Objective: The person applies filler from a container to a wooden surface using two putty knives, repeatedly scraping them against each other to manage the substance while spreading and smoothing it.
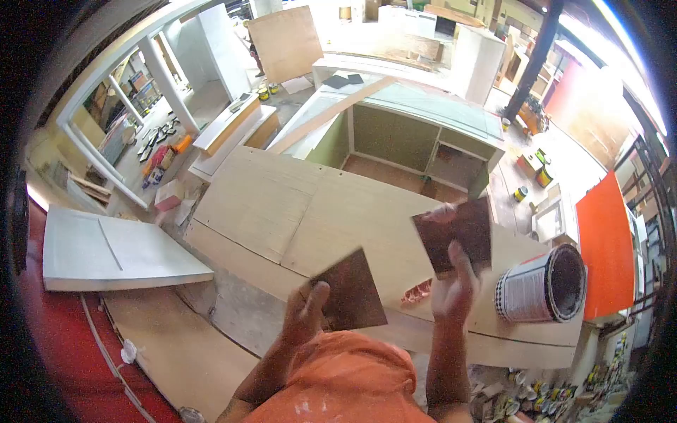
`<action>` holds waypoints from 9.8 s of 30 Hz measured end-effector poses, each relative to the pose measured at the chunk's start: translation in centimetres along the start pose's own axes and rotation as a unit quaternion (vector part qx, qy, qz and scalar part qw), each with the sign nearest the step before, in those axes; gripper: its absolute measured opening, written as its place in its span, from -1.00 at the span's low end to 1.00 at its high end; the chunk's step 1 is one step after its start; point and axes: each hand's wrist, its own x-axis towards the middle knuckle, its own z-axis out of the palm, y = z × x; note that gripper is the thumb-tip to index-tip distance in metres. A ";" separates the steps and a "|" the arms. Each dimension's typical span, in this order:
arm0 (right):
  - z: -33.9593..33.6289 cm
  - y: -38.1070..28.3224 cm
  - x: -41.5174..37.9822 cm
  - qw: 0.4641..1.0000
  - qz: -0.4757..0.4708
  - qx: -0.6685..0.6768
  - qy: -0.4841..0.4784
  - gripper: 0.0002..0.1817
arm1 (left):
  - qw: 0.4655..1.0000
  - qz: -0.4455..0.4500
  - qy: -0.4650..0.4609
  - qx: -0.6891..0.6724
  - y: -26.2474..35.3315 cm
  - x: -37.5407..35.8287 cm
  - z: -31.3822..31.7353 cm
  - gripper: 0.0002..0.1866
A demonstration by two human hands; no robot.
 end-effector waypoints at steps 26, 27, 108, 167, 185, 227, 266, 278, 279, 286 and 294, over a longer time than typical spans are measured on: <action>2.4 -0.4 -1.3 0.780 -0.235 -0.484 -0.320 -0.53 | 0.895 -0.121 0.065 -0.424 1.1 -0.3 0.5 -0.58; 3.6 -2.9 -1.8 0.779 -0.234 -0.483 -0.325 -0.53 | 0.894 -0.119 0.070 -0.426 1.3 -0.1 0.3 -0.58; 3.0 2.9 -6.7 0.980 0.132 -0.145 -0.041 -0.65 | 0.979 0.053 0.183 0.079 1.8 1.0 0.6 -0.71; 2.2 6.8 -9.1 0.960 0.204 -0.160 -0.108 -0.59 | 0.955 -0.027 0.294 -0.002 -2.8 -1.7 -1.9 -0.58; 10.7 9.6 1.8 0.676 -0.013 -0.498 -0.543 -0.62 | 0.969 0.034 0.189 0.156 -7.1 -11.8 -8.6 -0.72; 13.1 16.7 6.9 0.203 -0.234 -0.602 -0.736 -0.45 | 0.935 -0.115 0.268 0.199 -12.3 -14.3 -11.2 -0.69; 10.3 17.9 16.4 0.287 -0.253 -0.609 -0.694 -0.44 | 0.881 -0.192 0.225 -0.369 -11.0 -8.2 -9.8 -0.59; 10.4 8.1 -3.3 0.646 -0.121 -0.354 -0.665 -0.46 | 0.697 -0.058 0.147 -0.700 -7.1 -0.6 -5.1 -0.61; 10.3 8.2 -4.6 0.639 -0.153 -0.352 -0.666 -0.43 | 0.700 -0.063 0.146 -0.696 -7.0 -0.8 -5.3 -0.61; 8.1 10.5 1.0 0.501 -0.214 -0.596 -0.590 -0.44 | 0.811 -0.059 0.249 -0.526 -3.3 -3.2 -5.0 -0.48; 14.7 14.8 10.7 0.473 -0.136 -0.742 -0.456 -0.52 | 0.834 -0.076 0.199 -0.510 -9.0 -4.5 -6.4 -0.48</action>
